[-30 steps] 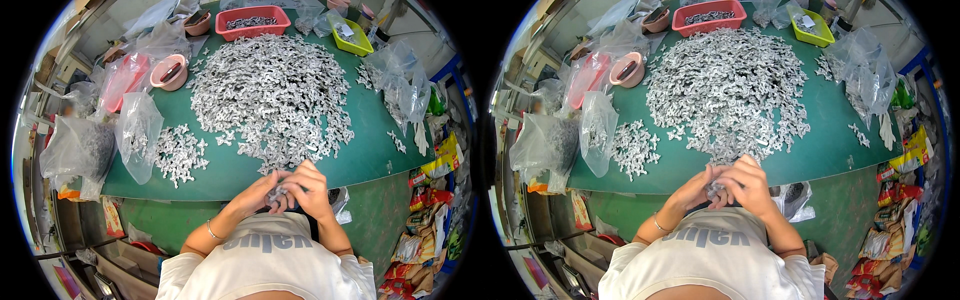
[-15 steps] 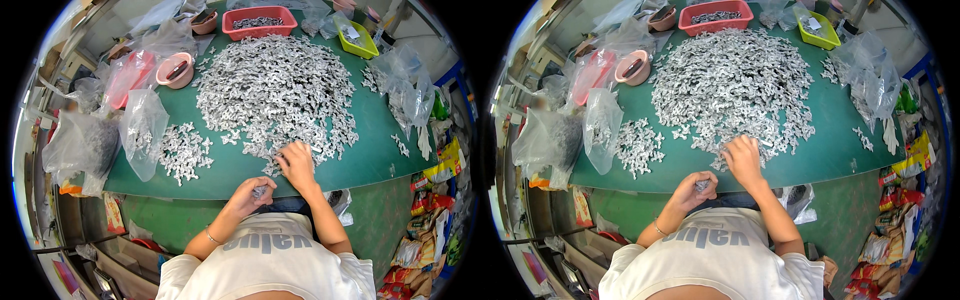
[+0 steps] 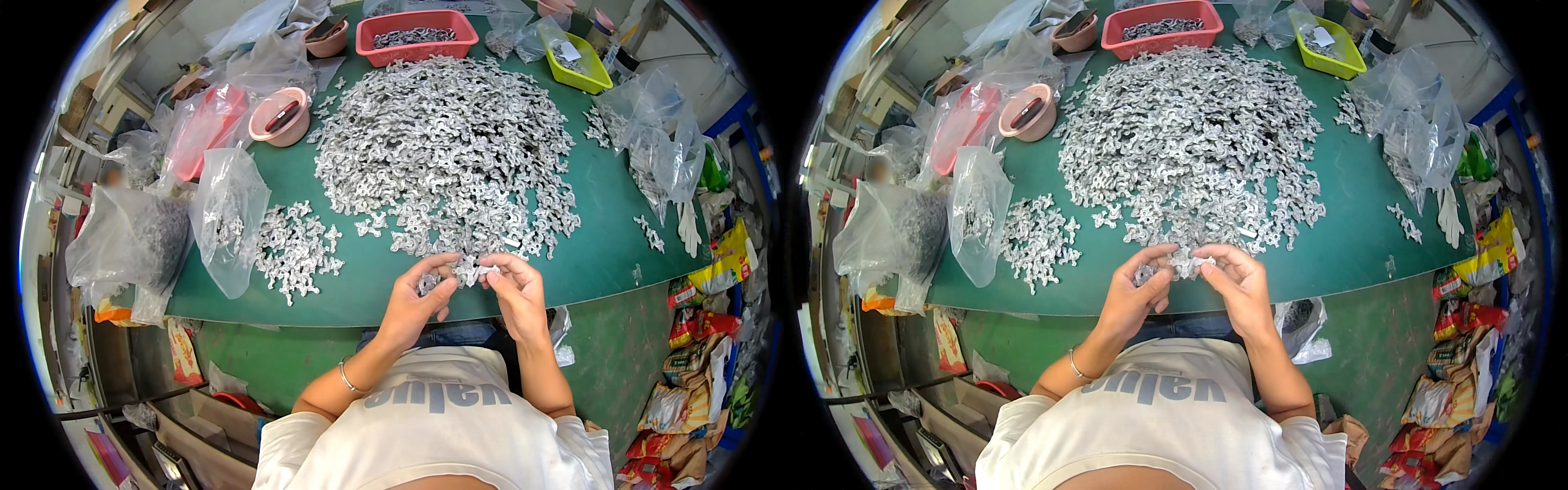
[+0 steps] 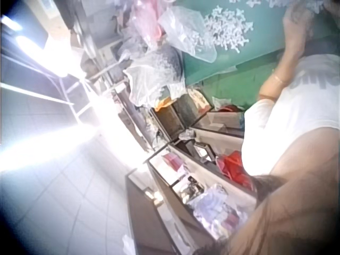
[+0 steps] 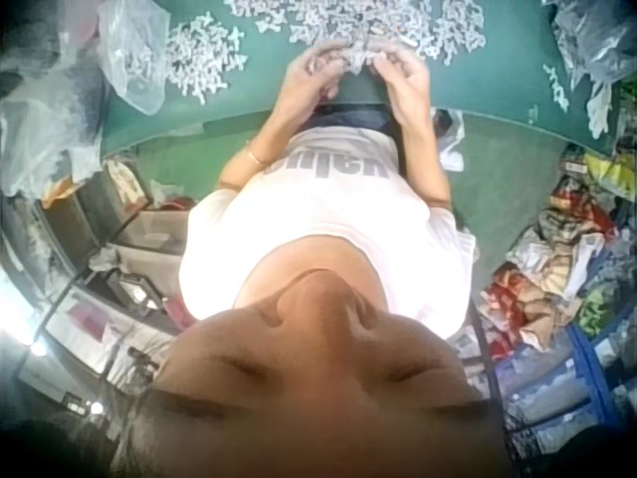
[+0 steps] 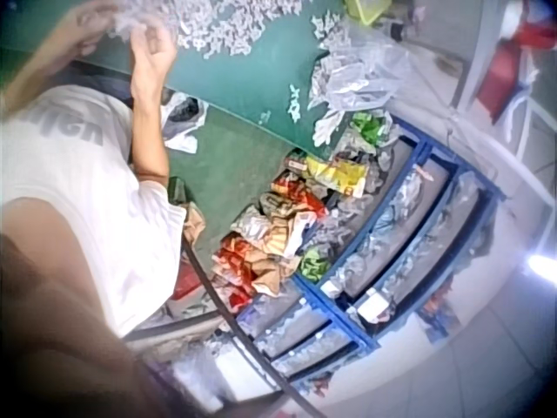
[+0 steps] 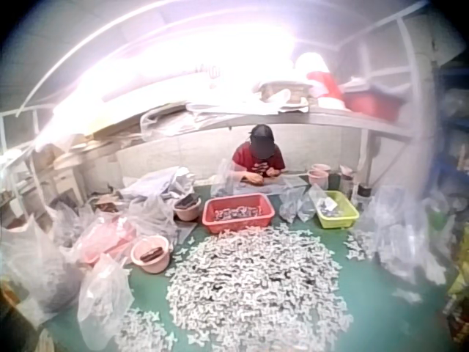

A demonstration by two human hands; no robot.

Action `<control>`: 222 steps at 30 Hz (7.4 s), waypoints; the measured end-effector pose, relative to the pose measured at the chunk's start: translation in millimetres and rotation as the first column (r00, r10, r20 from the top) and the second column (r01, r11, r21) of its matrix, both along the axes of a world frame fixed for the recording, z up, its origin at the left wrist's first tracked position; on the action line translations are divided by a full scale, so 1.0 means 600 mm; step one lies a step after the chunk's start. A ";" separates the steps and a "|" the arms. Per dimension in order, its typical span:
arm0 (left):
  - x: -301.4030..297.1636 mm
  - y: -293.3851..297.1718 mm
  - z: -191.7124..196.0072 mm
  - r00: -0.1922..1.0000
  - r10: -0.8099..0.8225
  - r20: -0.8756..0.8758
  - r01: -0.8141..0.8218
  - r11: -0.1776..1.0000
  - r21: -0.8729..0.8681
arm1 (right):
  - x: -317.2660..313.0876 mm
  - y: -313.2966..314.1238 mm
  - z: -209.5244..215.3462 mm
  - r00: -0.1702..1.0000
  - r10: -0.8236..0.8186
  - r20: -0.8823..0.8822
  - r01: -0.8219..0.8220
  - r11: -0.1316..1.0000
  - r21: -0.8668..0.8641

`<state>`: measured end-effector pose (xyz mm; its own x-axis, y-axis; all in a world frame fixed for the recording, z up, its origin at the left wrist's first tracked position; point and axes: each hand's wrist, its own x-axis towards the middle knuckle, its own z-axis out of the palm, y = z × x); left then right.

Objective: The person sorts through a pile of silver decorative star-shaped items by hand, picking them up individually and placing them into a separate group.

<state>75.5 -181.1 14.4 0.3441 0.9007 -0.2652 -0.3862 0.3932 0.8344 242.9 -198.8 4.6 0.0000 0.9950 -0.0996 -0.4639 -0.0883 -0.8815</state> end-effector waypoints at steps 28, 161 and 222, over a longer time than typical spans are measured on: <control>0.007 -0.008 0.011 0.987 0.056 0.152 -0.046 0.997 -0.065 | -0.027 -0.018 0.010 0.970 -0.186 0.156 0.174 0.981 0.088; -0.014 -0.019 0.029 0.999 -0.040 0.015 0.038 0.995 0.087 | -0.025 -0.035 0.040 0.352 -0.715 0.605 -0.105 0.612 0.784; -0.001 -0.010 0.009 0.942 0.125 -0.310 0.007 0.920 0.393 | -0.012 -0.009 -0.006 0.970 -0.165 -0.177 0.157 0.986 -0.057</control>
<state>74.8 -187.2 19.9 0.2421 0.9701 0.0174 -0.0818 0.0026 0.9966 235.6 -204.0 1.1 0.1379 0.9783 -0.1544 -0.6263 -0.0346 -0.7788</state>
